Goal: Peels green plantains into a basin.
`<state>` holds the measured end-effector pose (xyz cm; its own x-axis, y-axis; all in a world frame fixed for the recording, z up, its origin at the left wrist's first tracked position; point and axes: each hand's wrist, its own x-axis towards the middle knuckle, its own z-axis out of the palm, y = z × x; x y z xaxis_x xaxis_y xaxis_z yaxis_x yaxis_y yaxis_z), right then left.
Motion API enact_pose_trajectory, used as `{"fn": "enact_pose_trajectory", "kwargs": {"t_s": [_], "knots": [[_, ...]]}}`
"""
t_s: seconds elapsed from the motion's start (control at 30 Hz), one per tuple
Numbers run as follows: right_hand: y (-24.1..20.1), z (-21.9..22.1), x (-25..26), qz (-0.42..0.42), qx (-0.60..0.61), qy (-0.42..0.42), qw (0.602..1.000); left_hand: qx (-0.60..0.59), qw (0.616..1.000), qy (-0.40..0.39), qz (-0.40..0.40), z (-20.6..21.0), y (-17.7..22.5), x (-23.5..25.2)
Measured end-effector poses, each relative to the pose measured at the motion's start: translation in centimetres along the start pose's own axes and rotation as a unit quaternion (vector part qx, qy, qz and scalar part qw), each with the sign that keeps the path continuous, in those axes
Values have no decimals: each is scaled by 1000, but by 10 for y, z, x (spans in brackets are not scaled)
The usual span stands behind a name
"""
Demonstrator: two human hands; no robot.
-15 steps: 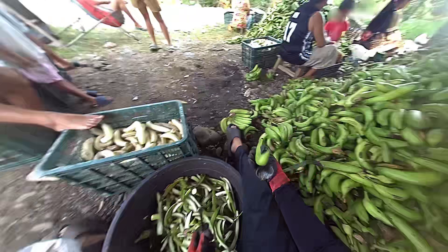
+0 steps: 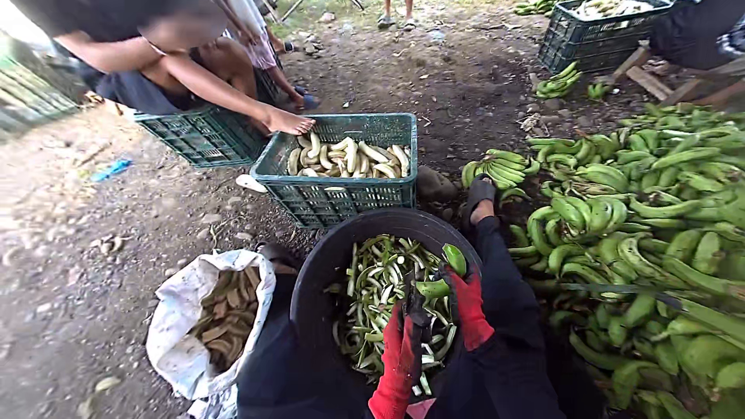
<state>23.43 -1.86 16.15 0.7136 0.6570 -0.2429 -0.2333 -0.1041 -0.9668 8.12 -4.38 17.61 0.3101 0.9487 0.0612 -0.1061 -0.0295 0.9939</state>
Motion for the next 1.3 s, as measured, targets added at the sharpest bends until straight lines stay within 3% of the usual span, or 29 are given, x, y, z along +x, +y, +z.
{"fn": "enact_pose_trajectory", "kwargs": {"t_s": [0.07,0.1,0.13,0.2,0.27,0.37,0.5,0.6,0.7,0.83,0.9,0.97,1.03,1.1,1.2,1.3], "knots": [[-4,7,-6,-22,1,-7,1000,-35,998,30,45,3,7,0],[-7,11,-10,-33,1,-13,999,-20,999,43,18,4,1,-4],[-13,15,-16,-33,-2,-26,999,15,997,39,-61,2,-12,-10],[-46,22,-34,14,-11,-58,998,37,956,-23,-290,-6,-47,-27],[-48,26,-27,34,12,-75,997,-24,916,-32,-399,-7,-72,-35],[7,16,-1,73,98,-94,988,24,939,-61,-339,-22,-65,-29],[15,2,15,144,62,-145,977,180,955,-122,-202,-45,-30,-2],[10,-2,15,193,62,-182,962,317,914,-230,-107,-60,-10,12],[9,0,11,232,72,-237,941,401,866,-284,-98,-62,-3,22],[18,9,-9,211,55,-221,950,418,869,-239,-116,-64,-29,23],[27,9,-24,169,-75,-188,965,460,864,-162,-126,-62,-40,24],[41,11,-38,174,-168,-175,954,514,844,-50,-145,-56,-50,28],[60,13,-49,197,-175,-175,949,502,839,45,-206,-58,-58,37],[70,10,-50,223,-163,-174,945,439,865,84,-227,-66,-62,42],[62,2,-31,208,-163,-173,949,331,918,-12,-218,-71,-48,31],[61,4,-6,177,-94,-160,967,203,937,-149,-241,-70,-28,12]]}}
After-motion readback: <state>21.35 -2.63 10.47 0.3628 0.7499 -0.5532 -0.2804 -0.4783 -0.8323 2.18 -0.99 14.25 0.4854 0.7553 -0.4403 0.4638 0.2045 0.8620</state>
